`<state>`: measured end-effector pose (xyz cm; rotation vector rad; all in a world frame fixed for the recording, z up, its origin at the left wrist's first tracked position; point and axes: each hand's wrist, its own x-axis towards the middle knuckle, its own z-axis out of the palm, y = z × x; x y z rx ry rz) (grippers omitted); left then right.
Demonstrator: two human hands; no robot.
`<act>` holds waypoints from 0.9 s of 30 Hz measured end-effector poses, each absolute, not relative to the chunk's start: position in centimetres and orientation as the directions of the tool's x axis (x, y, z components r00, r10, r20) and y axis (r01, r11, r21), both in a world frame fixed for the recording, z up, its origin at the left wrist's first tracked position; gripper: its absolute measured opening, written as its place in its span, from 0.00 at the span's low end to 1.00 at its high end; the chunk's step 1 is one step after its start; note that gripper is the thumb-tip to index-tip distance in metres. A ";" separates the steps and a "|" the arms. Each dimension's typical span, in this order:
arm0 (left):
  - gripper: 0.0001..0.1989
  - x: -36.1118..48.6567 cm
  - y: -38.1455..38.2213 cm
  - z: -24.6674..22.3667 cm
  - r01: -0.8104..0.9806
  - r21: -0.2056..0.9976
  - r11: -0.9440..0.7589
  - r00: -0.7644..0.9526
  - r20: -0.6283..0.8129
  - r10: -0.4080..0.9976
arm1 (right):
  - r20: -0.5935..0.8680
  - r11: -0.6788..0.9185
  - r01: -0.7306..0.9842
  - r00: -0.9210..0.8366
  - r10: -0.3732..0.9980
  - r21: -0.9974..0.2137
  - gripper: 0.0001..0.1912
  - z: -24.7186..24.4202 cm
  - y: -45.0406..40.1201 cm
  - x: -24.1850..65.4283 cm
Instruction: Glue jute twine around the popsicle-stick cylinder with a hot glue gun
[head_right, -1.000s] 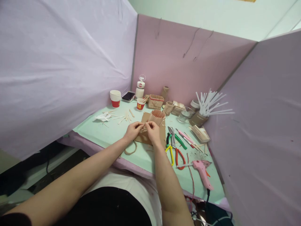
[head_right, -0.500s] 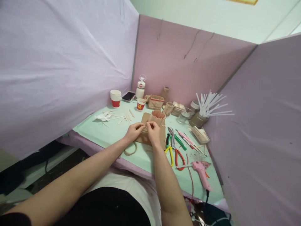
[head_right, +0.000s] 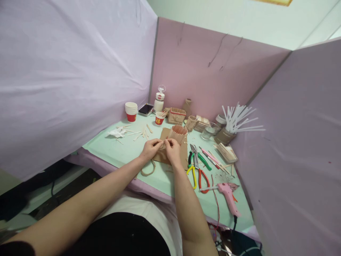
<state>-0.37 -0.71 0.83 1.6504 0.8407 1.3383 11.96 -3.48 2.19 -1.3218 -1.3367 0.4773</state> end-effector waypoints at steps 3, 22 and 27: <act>0.12 -0.4 -0.8 0.9 -0.008 0.901 -0.433 0.215 0.425 0.879 | 0.360 0.263 0.357 0.240 0.902 -0.896 0.17 1.8 -3.3 12.1; 0.07 -0.2 -0.3 0.7 -0.097 0.950 -0.297 0.197 0.311 0.930 | 0.334 0.257 0.278 0.278 0.901 -0.925 0.14 2.1 -3.3 12.2; 0.10 -0.2 -0.2 0.9 -0.197 0.962 -0.189 0.225 0.232 0.946 | 0.334 0.255 0.285 0.278 0.901 -0.924 0.15 1.9 -3.2 12.3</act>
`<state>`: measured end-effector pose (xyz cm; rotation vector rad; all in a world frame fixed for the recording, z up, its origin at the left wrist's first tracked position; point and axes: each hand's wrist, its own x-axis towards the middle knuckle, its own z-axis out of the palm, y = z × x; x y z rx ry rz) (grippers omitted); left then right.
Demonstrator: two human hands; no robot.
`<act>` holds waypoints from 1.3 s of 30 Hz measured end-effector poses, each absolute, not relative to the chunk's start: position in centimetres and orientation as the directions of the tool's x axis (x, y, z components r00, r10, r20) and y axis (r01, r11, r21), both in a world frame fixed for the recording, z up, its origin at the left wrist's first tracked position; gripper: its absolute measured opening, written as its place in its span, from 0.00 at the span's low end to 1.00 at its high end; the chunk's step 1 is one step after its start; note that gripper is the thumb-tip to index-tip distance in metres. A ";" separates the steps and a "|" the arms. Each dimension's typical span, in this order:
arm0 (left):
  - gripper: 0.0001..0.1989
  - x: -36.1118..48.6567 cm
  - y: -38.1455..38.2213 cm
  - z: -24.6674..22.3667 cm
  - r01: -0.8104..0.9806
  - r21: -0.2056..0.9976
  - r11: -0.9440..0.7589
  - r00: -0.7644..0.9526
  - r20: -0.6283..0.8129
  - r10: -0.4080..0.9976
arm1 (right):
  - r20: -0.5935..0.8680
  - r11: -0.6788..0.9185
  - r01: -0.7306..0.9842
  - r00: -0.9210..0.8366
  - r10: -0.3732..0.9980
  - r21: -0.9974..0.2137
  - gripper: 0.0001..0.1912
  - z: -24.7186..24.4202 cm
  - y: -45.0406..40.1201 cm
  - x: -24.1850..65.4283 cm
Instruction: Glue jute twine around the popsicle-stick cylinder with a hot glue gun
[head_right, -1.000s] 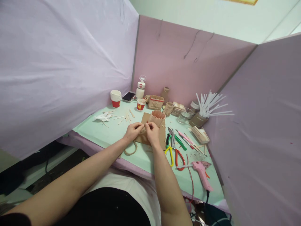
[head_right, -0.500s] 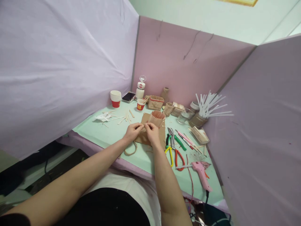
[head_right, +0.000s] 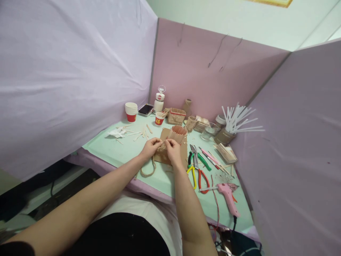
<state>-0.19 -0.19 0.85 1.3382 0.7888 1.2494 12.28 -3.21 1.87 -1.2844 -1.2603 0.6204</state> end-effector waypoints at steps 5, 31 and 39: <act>0.15 -0.1 -0.2 0.9 -0.311 0.948 -0.064 0.315 0.166 0.934 | 0.336 0.258 0.288 0.266 0.904 -0.922 0.15 1.6 -3.1 12.4; 0.15 -0.2 0.3 0.5 -0.336 0.940 -0.054 0.257 0.147 0.955 | 0.481 0.323 0.504 0.220 0.849 -0.801 0.08 2.0 -3.6 11.8; 0.14 0.0 0.1 0.7 -0.278 0.956 -0.093 0.263 0.169 0.950 | 0.506 0.329 0.539 0.217 0.835 -0.775 0.03 1.9 -3.5 11.9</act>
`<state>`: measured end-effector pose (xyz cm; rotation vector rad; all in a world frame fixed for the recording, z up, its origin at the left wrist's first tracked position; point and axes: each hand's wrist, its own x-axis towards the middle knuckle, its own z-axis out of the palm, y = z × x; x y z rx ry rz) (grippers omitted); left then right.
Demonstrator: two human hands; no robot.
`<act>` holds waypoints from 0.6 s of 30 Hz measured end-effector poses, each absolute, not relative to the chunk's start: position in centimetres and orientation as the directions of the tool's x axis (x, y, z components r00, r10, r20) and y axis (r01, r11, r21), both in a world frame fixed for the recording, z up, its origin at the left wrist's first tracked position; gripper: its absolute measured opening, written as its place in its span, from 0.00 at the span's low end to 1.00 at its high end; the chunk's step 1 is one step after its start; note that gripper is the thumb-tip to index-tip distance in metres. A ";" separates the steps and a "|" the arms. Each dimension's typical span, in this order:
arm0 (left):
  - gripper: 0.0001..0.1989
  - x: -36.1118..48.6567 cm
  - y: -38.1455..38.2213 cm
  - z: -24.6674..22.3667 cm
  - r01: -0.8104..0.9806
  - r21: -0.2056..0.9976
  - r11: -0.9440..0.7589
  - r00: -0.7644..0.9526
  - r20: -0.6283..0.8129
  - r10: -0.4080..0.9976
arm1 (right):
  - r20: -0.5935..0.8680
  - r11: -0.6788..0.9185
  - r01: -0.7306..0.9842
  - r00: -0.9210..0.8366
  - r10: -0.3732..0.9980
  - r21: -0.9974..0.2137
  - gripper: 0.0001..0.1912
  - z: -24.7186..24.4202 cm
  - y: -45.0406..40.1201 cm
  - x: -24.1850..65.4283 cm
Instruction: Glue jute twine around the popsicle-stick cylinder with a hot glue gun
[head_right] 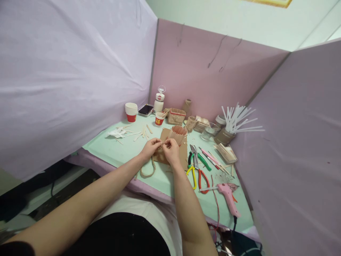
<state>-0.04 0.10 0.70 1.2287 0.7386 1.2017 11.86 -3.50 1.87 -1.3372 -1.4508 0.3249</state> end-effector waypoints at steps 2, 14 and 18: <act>0.14 0.0 0.1 0.8 -0.269 0.958 -0.101 0.262 0.174 0.949 | 0.508 0.332 0.542 0.212 0.835 -0.772 0.04 1.8 -3.5 11.9; 0.14 -0.1 -0.4 0.8 -0.131 0.962 -0.241 0.318 0.271 0.908 | 0.479 0.276 0.503 0.333 0.812 -0.819 0.07 2.1 -3.5 12.1; 0.15 -0.2 -0.7 0.8 -0.095 0.962 -0.256 0.361 0.273 0.892 | 0.490 0.232 0.541 0.400 0.774 -0.808 0.06 2.0 -3.4 12.5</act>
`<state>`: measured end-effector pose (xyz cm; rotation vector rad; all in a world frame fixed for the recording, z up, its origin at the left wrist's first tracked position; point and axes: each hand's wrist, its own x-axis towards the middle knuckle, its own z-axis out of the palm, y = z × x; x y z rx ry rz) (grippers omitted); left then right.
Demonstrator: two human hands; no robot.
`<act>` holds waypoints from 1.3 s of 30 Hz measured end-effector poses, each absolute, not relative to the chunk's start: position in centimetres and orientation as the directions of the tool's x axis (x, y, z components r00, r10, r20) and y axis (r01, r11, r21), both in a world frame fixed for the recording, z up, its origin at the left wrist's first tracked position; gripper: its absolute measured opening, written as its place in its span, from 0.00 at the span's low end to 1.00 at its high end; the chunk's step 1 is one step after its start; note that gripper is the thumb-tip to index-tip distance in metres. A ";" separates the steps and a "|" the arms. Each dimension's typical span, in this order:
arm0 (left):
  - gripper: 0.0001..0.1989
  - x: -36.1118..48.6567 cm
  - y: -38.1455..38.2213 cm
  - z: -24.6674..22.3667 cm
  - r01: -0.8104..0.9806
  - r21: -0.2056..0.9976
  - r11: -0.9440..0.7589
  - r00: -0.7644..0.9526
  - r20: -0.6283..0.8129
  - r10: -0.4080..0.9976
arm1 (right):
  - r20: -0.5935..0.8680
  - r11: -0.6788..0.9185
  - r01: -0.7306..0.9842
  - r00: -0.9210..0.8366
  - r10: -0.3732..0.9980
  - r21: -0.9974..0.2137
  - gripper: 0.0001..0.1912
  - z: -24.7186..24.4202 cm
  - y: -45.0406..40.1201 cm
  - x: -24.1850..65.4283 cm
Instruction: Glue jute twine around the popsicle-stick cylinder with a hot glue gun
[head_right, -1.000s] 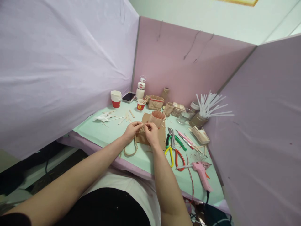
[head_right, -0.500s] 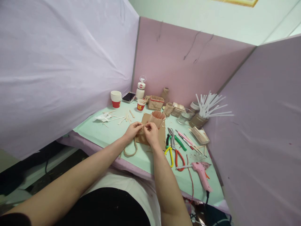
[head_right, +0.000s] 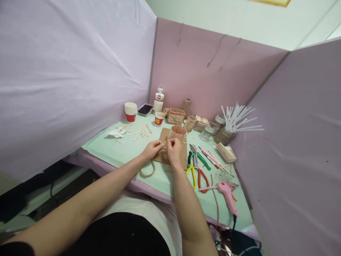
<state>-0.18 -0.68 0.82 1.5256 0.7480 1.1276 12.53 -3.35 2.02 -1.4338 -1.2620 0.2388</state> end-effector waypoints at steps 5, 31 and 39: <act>0.17 -0.3 -1.2 1.3 -0.114 0.967 -0.228 0.519 0.253 0.816 | 0.501 0.202 0.549 0.474 0.724 -0.811 0.05 1.8 -3.3 12.5; 0.15 0.5 -1.0 0.6 -0.042 0.955 -0.294 0.587 0.262 0.766 | 0.196 0.293 -0.377 0.274 0.942 -0.879 0.14 1.6 -2.0 13.2; 0.15 0.1 -1.4 1.2 -0.065 0.968 -0.244 0.547 0.239 0.803 | 0.246 0.328 -0.377 0.249 0.937 -0.866 0.12 2.4 -2.7 13.6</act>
